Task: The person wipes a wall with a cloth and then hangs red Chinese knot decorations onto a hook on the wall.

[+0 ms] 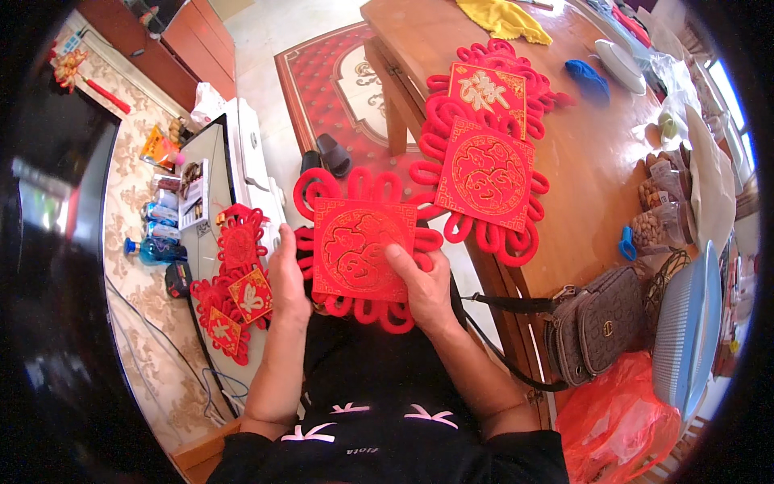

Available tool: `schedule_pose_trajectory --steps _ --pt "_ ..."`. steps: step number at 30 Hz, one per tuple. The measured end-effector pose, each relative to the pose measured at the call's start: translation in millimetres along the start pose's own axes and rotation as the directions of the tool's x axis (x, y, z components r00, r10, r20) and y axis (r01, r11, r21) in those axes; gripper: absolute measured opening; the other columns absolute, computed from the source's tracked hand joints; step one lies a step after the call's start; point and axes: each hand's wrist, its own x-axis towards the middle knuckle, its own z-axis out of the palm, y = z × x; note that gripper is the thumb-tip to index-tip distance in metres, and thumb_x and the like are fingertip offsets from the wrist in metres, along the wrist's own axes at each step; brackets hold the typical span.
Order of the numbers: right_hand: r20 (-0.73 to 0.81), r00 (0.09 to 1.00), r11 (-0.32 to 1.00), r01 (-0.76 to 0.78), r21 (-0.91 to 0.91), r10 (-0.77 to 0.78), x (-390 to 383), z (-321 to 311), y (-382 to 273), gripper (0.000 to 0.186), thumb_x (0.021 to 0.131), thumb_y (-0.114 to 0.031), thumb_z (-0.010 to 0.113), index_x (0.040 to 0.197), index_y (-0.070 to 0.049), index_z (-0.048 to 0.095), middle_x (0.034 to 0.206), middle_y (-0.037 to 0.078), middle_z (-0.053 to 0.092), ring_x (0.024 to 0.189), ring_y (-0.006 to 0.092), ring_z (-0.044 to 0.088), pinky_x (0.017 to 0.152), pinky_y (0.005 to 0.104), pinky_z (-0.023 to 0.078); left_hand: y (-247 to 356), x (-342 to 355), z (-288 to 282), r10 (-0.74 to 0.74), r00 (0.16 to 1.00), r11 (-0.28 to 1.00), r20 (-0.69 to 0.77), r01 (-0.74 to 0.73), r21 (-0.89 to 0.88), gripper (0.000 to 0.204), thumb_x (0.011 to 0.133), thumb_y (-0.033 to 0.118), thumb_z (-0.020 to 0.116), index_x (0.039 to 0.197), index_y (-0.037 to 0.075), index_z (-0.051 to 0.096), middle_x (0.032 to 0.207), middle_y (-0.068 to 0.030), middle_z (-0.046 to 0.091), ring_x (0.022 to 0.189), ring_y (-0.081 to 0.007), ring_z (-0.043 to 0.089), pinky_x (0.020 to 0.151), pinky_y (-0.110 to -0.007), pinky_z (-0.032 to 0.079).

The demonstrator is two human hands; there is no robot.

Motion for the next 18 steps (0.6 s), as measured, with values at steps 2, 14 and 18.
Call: schedule_pose_trajectory --steps 2,14,18 --pt "0.024 1.0 1.0 0.008 0.027 -0.008 0 1 -1 0.032 0.093 -0.018 0.066 0.116 0.003 0.061 0.105 0.007 0.067 0.092 0.0122 0.063 0.083 0.0281 0.051 10 12 -6 -0.036 0.988 0.993 -0.152 0.017 -0.12 0.039 0.102 0.035 0.05 0.107 -0.001 0.063 0.099 -0.0067 0.068 0.087 -0.0166 0.067 0.077 -0.03 0.055" --pt "0.003 0.998 0.997 0.068 0.021 -0.068 21 18 -7 0.031 0.095 -0.018 0.063 0.116 0.003 0.061 0.105 0.007 0.066 0.092 0.0128 0.062 0.083 0.0284 0.051 -2 -10 6 0.338 0.936 0.8 0.1 -0.342 0.492 0.033 0.102 0.025 0.051 0.117 -0.002 0.061 0.107 -0.0102 0.066 0.095 -0.0205 0.063 0.085 -0.034 0.048" --pt "-0.077 0.99 0.99 0.125 0.067 -0.12 25 23 2 0.028 0.095 -0.018 0.062 0.114 0.002 0.062 0.102 0.005 0.066 0.091 0.0117 0.062 0.082 0.0277 0.05 -3 2 3 0.029 0.999 0.999 -0.029 -0.03 -0.032 0.038 0.103 0.032 0.045 0.121 0.002 0.061 0.115 -0.0107 0.066 0.105 -0.0222 0.063 0.093 -0.036 0.047"
